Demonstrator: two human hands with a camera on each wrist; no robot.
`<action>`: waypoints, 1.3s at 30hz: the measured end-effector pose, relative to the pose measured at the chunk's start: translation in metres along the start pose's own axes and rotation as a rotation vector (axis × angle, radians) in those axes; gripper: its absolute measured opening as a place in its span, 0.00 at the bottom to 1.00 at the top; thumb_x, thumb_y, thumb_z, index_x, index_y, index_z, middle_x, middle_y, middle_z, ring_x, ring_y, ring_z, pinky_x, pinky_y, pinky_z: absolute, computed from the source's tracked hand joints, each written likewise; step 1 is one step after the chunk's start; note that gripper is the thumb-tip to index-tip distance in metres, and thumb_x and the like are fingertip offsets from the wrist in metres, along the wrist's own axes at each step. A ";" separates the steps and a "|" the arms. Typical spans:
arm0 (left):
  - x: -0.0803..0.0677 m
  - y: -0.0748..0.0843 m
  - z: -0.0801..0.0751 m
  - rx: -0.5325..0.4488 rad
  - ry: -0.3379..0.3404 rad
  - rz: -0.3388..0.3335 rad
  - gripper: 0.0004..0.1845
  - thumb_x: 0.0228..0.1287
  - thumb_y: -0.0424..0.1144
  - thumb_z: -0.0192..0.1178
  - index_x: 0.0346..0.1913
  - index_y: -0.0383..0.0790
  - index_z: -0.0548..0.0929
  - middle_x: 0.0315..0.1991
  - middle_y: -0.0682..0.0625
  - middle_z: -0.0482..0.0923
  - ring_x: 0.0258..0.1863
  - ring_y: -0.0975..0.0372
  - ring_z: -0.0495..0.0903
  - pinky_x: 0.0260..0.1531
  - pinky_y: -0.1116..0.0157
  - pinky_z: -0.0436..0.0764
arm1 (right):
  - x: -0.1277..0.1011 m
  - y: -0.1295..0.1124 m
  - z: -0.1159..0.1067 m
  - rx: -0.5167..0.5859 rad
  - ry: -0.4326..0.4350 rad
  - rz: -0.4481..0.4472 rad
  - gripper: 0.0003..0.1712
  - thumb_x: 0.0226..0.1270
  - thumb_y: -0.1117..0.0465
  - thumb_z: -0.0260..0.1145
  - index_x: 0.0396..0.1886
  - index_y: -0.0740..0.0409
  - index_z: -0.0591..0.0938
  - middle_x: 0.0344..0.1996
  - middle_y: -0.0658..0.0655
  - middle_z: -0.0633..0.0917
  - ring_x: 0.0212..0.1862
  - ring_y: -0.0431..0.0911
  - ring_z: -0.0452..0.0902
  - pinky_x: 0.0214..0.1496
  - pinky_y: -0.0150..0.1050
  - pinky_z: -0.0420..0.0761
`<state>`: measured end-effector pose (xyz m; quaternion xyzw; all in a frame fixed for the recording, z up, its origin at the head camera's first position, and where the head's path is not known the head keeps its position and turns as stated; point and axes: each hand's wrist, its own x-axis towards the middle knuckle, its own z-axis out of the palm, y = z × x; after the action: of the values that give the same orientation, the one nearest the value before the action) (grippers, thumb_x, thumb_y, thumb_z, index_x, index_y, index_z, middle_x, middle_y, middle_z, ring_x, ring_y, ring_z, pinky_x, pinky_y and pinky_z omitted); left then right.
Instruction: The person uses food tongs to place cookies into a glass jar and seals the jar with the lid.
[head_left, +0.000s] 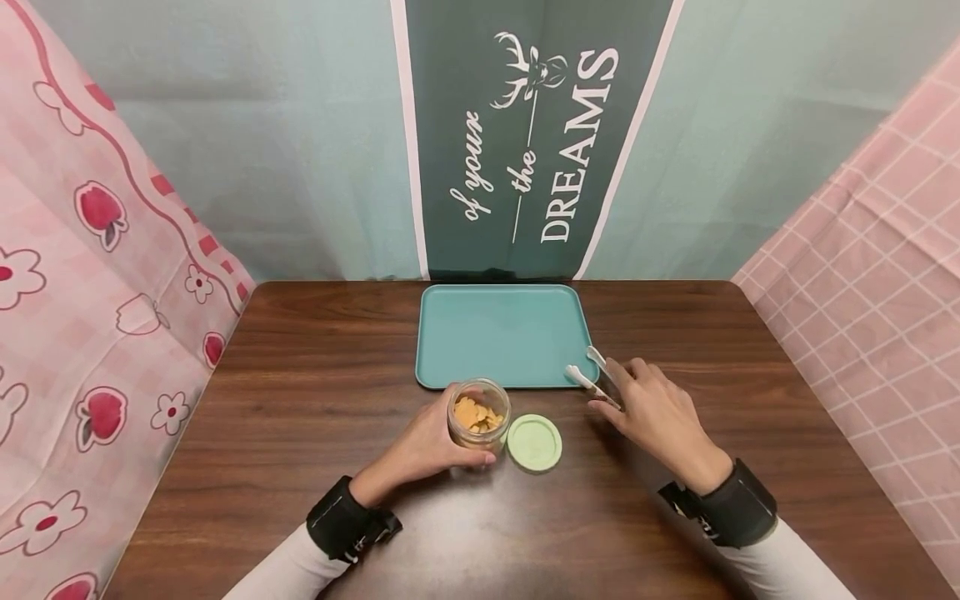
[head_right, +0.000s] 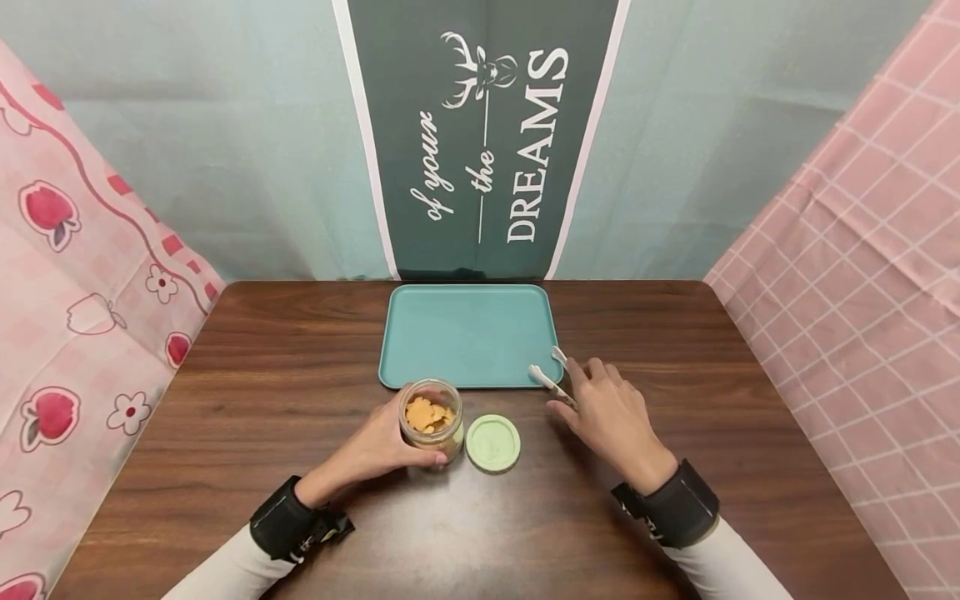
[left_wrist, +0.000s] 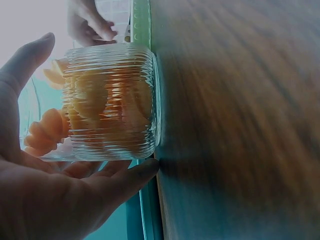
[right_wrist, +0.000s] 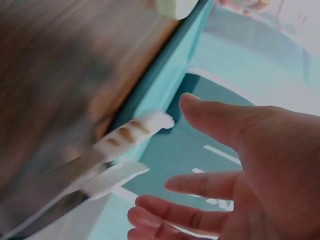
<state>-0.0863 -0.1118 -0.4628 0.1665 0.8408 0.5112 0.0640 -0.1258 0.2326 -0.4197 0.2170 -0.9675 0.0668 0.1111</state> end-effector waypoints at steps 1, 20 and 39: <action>0.000 0.000 -0.001 -0.002 0.000 -0.003 0.49 0.44 0.51 0.87 0.70 0.43 0.74 0.61 0.52 0.81 0.59 0.59 0.80 0.61 0.53 0.77 | 0.001 -0.004 -0.003 -0.005 0.009 -0.024 0.38 0.60 0.46 0.82 0.62 0.64 0.82 0.33 0.59 0.76 0.31 0.51 0.72 0.23 0.45 0.73; 0.001 0.002 -0.002 0.007 0.000 -0.008 0.49 0.45 0.52 0.86 0.70 0.44 0.74 0.62 0.52 0.81 0.59 0.59 0.80 0.61 0.53 0.78 | 0.006 -0.061 -0.014 0.000 -0.080 -0.351 0.45 0.58 0.40 0.82 0.67 0.62 0.82 0.51 0.64 0.84 0.50 0.58 0.84 0.47 0.55 0.86; 0.000 0.001 -0.002 -0.005 -0.011 -0.013 0.49 0.47 0.51 0.86 0.71 0.43 0.73 0.62 0.50 0.80 0.60 0.58 0.80 0.62 0.51 0.77 | 0.005 -0.077 0.025 0.042 -0.283 -0.383 0.53 0.57 0.34 0.81 0.74 0.60 0.76 0.58 0.62 0.78 0.57 0.57 0.77 0.47 0.57 0.85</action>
<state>-0.0865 -0.1132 -0.4607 0.1636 0.8402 0.5120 0.0724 -0.1013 0.1576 -0.4363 0.4061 -0.9130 0.0336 -0.0198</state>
